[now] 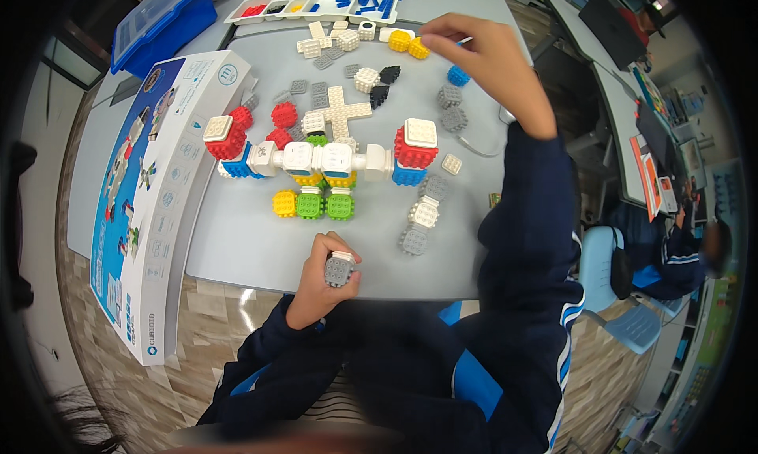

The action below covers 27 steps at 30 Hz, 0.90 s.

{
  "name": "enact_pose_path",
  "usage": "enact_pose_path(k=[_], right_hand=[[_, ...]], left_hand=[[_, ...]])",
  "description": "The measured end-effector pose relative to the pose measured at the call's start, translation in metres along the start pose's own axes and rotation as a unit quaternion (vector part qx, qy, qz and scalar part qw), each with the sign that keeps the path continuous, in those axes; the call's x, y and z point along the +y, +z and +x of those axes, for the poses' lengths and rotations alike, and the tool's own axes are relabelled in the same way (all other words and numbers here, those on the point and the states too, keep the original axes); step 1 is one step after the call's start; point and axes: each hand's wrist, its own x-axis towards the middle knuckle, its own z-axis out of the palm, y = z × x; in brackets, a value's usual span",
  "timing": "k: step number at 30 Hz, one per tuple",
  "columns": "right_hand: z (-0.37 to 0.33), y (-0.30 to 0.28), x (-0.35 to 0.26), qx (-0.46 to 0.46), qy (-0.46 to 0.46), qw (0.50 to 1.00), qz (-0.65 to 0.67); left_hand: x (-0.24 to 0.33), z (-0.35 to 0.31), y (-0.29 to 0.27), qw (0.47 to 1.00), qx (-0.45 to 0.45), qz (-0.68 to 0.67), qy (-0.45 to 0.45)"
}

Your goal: The person assembles a multi-colored block structure on a table using small interlocking plastic blocks. They pick up blocks, connect them into a larger assembly, and place the finished structure into a box.

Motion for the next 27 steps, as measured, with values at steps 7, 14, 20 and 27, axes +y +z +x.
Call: enact_pose_path(k=[7,14,20,27], right_hand=[[-0.102,-0.03,-0.119,-0.076,-0.248,0.843,0.472],[-0.125,-0.043,-0.166,-0.135,-0.146,0.657,0.727],[-0.143,-0.025,-0.169,-0.076,-0.116,0.578,0.804],[-0.132,-0.021,-0.17,-0.059,-0.156,0.533,0.83]], left_hand=[[0.004,0.005,0.0,1.0,0.003,0.01,0.009],[0.004,0.002,0.004,0.999,0.02,0.026,0.029],[0.002,0.003,0.003,0.998,0.046,0.015,0.031],[0.002,0.003,0.003,0.999,0.046,0.001,0.028]])
